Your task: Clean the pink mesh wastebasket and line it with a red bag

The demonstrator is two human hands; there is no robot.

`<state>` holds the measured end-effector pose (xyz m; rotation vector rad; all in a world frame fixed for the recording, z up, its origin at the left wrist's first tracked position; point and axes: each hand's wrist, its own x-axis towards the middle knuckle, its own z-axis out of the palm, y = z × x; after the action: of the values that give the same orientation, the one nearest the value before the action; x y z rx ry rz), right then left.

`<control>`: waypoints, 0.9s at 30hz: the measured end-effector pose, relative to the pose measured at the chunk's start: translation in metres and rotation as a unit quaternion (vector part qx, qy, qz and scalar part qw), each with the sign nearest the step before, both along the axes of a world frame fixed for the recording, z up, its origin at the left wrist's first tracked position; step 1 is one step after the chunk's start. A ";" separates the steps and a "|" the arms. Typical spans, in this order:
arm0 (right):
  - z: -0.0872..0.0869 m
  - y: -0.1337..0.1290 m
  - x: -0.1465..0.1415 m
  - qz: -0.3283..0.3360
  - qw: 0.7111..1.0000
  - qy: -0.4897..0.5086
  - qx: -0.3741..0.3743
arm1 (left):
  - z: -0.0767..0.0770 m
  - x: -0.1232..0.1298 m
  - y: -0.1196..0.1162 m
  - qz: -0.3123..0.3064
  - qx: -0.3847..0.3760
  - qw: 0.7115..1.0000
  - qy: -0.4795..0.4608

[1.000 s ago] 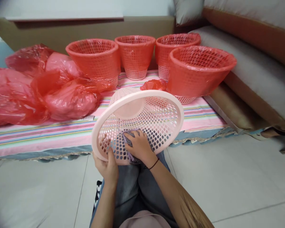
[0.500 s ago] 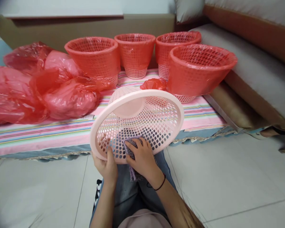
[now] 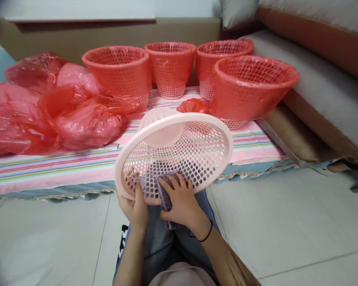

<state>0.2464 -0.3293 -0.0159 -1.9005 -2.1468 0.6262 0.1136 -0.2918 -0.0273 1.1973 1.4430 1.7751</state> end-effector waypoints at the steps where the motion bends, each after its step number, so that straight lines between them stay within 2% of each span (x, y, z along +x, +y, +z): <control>1: 0.001 -0.001 0.000 -0.001 1.000 0.000 -0.004 | 0.000 0.000 0.000 -0.001 0.002 1.000 -0.005; 7: 0.004 -0.016 -0.003 -0.001 1.000 0.004 0.007 | -0.002 -0.002 0.001 -0.006 0.006 1.000 -0.014; 11: 0.014 -0.032 0.004 0.014 0.999 0.035 -0.005 | -0.002 -0.004 0.003 -0.021 0.008 1.000 -0.003; 15: 0.029 -0.040 0.022 0.077 0.986 0.141 -0.040 | 0.004 -0.011 0.008 -0.036 0.011 0.999 0.028; 18: 0.036 -0.037 0.038 0.103 0.964 0.243 -0.005 | 0.018 -0.022 0.010 -0.053 0.022 0.996 0.062; 22: 0.039 -0.008 0.051 0.049 0.957 0.257 0.130 | 0.045 -0.037 0.006 -0.077 0.029 0.991 0.109; 25: 0.040 0.039 0.054 0.033 0.954 0.225 0.195 | 0.060 -0.040 0.002 -0.074 0.038 0.988 0.129; 27: 0.037 0.079 0.053 0.033 0.954 0.199 0.223 | 0.064 -0.038 0.000 -0.086 0.052 0.986 0.136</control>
<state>0.2992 -0.2505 0.0208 -1.3405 -1.8959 0.4384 0.0754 -0.2916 0.0362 1.6188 1.3574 1.6333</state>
